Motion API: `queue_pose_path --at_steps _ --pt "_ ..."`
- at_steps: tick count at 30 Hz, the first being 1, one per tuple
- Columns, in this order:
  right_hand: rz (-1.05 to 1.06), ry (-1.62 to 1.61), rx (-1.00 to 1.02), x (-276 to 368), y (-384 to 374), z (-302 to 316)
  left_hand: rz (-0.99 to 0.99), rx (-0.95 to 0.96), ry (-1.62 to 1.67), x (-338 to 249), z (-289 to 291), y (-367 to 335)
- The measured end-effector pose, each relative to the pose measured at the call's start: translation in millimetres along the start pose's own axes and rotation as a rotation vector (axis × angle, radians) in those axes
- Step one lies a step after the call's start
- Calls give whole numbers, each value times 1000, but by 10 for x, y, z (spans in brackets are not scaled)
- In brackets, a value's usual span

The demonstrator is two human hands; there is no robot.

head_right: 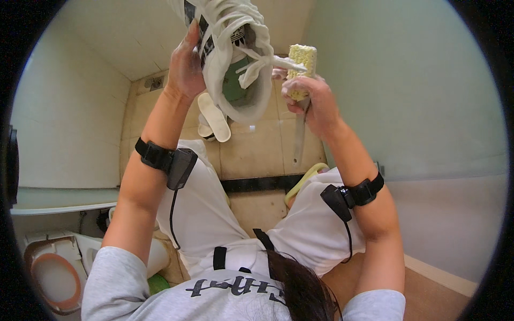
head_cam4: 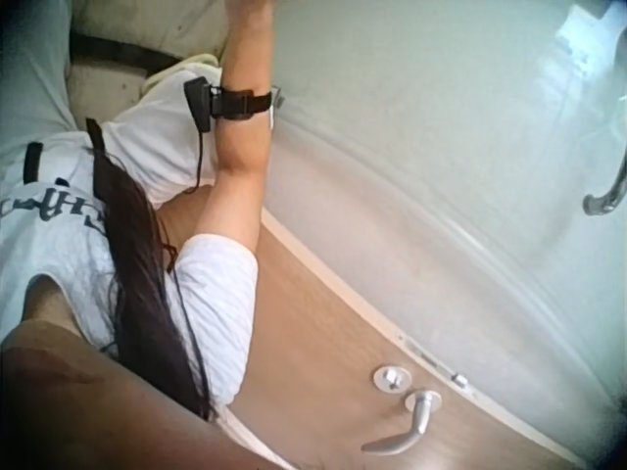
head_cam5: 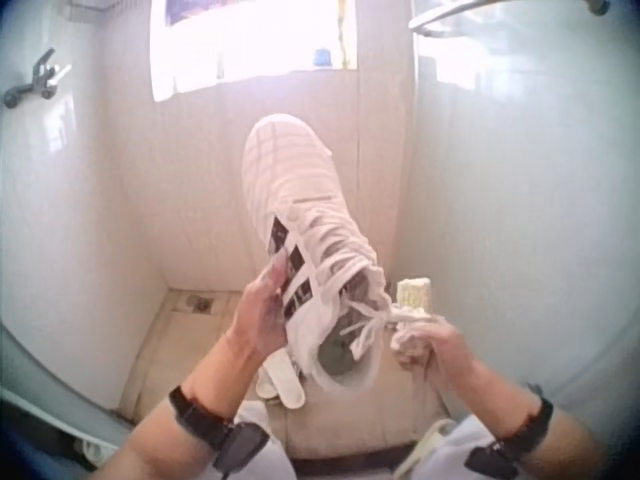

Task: Cleaning a white shoe and its insole using a brush and soap in a bathroom environment.

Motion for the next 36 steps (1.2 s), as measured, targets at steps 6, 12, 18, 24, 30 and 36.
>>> queue_pose_path --at_steps 6,12,18,24,30,36 --pt "-42 18 111 -21 65 -84 -6 -84 -111 15 95 -9" --pt "-114 160 194 -7 120 -109 63 74 -70 36 99 31" --pt "-207 271 -40 -87 61 -227 96 -132 -77 306 126 15" --pt "-260 139 -239 -444 -106 -46 410 -318 -22 761 181 74" --pt "33 241 -444 -925 -567 83 182 -616 -723 524 485 -131" --pt "-289 185 -535 -1896 -1273 873 33 -711 -450 71 299 -151"
Point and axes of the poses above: each hand's wrist, its own y-axis away from the middle knuckle, its own z-axis out of the back of the hand, x = y × z, the point moved 2 cm from there along -y, towards the middle knuckle, and after that the axes turned 13 degrees about -z, right-handed, at the moved point
